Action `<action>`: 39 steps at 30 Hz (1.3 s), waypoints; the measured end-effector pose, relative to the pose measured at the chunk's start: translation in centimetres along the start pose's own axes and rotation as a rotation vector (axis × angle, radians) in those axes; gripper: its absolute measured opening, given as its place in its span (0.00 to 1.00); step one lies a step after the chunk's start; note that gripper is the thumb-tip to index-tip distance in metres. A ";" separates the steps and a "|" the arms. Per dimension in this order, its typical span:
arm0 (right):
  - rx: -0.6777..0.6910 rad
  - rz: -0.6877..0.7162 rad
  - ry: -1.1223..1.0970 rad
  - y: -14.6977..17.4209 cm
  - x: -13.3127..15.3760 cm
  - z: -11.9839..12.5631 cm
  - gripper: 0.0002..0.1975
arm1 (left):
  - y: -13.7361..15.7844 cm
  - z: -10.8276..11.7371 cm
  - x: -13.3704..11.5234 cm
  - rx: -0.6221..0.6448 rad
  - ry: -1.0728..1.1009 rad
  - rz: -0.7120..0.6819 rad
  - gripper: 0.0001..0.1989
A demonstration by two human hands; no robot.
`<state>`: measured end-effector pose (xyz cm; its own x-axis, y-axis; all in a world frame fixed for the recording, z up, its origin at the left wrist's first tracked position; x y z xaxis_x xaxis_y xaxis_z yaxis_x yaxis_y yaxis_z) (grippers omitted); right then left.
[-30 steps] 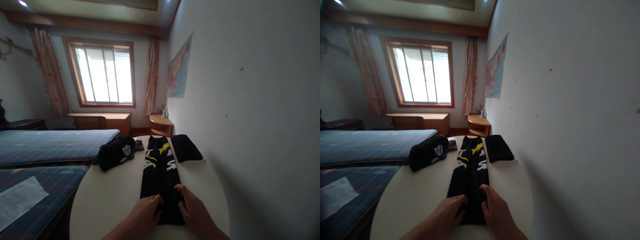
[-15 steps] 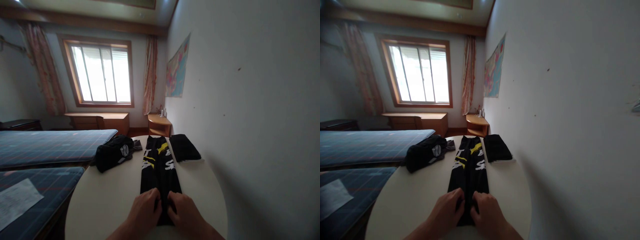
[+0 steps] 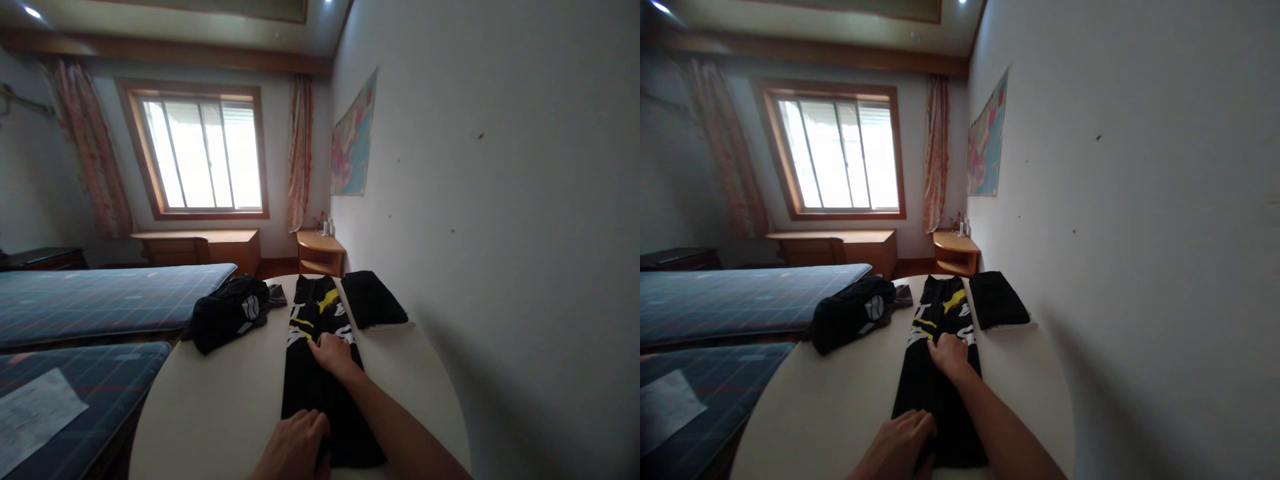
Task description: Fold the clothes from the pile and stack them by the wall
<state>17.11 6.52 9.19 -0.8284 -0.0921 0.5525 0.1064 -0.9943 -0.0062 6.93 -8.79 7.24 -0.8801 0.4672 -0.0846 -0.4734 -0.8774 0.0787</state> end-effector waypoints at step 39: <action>0.193 0.561 -0.027 15.6 -5.8 2.8 0.22 | 3.2 1.2 2.4 -0.128 -0.064 -0.186 0.16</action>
<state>25.16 -8.29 8.24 -0.6028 -0.5965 0.5298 0.6240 -0.7663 -0.1528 3.29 -10.33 8.48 -0.7805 0.6248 -0.0224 -0.6229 -0.7801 -0.0590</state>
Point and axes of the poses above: each hand's wrist, its own y-axis away from the middle knuckle, its own z-axis out of the back of the hand, x = y × z, the point moved 3 cm from there along -y, towards the middle knuckle, and after that the axes turned 14 degrees about -y, right-handed, at the moved point
